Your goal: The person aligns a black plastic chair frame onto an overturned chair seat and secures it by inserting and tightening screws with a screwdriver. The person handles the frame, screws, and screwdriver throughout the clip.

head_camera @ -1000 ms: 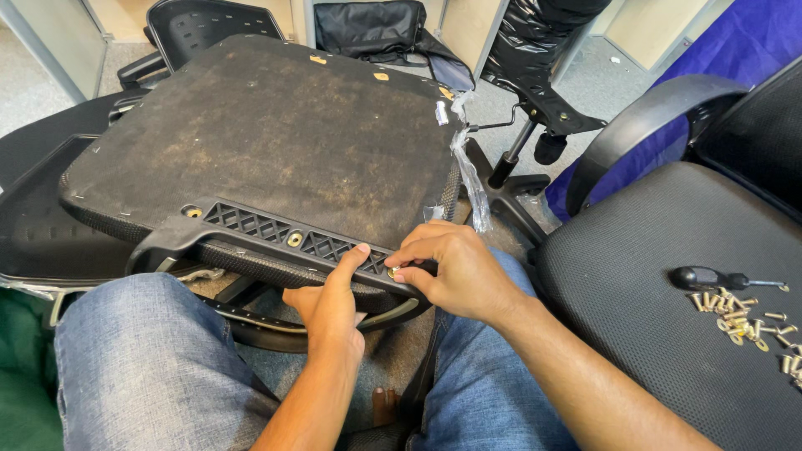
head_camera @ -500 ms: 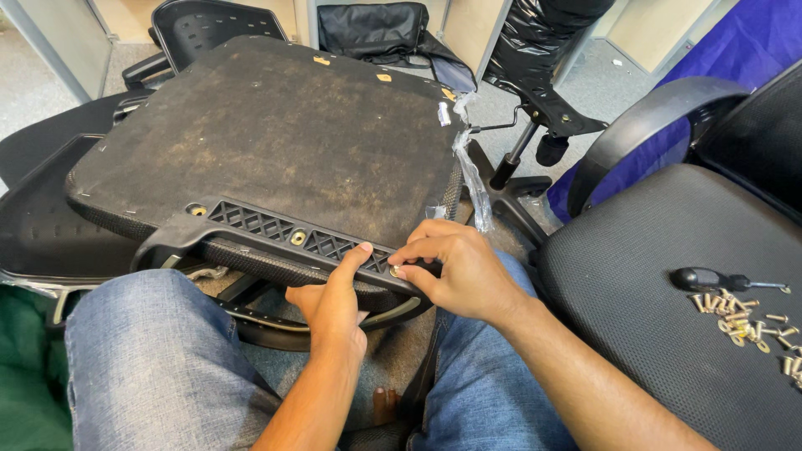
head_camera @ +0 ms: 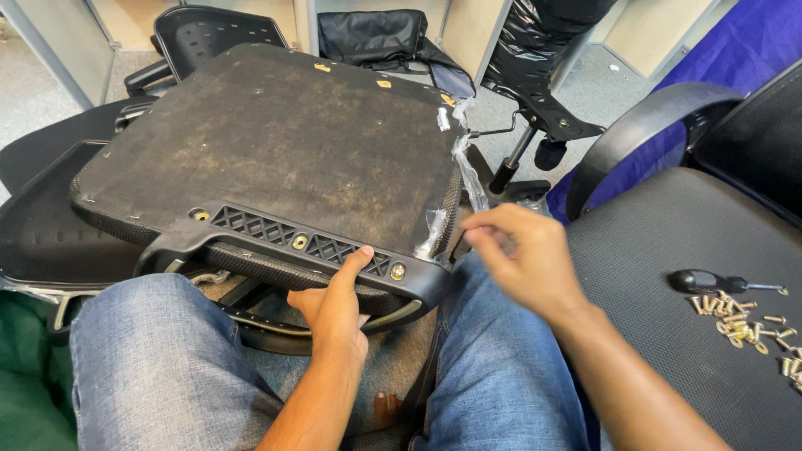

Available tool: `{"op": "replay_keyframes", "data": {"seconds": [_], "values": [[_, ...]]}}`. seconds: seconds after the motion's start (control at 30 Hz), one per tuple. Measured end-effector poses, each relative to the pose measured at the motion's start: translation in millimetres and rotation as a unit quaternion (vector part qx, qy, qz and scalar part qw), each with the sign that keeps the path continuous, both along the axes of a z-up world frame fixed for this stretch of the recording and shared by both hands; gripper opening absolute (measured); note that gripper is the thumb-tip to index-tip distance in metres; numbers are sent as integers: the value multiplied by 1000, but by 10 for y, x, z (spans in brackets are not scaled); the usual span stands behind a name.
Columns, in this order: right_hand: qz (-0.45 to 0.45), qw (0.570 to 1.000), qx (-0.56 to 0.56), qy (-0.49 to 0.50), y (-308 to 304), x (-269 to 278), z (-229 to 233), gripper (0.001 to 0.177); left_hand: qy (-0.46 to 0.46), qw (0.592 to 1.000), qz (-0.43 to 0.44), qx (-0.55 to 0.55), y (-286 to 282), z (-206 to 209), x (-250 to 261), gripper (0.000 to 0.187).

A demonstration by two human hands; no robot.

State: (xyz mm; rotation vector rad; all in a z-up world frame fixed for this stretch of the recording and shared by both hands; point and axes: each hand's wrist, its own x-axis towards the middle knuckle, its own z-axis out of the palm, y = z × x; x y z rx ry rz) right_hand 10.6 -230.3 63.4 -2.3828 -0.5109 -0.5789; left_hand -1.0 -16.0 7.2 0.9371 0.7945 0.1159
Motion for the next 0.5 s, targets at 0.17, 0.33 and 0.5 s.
{"op": "replay_keyframes", "data": {"seconds": [0.17, 0.33, 0.5], "values": [[-227, 972, -55, 13, -1132, 27, -15, 19, 1, 1000, 3, -11, 14, -22, 4, 111], [-373, 895, -199, 140, -2521, -118, 2, 32, 3, 1000, -5, -7, 25, -18, 9, 112], [-346, 882, -186, 260, -3158, -171, -214, 46, 14, 1000, -10, -3, 31, -23, 19, 113]]}}
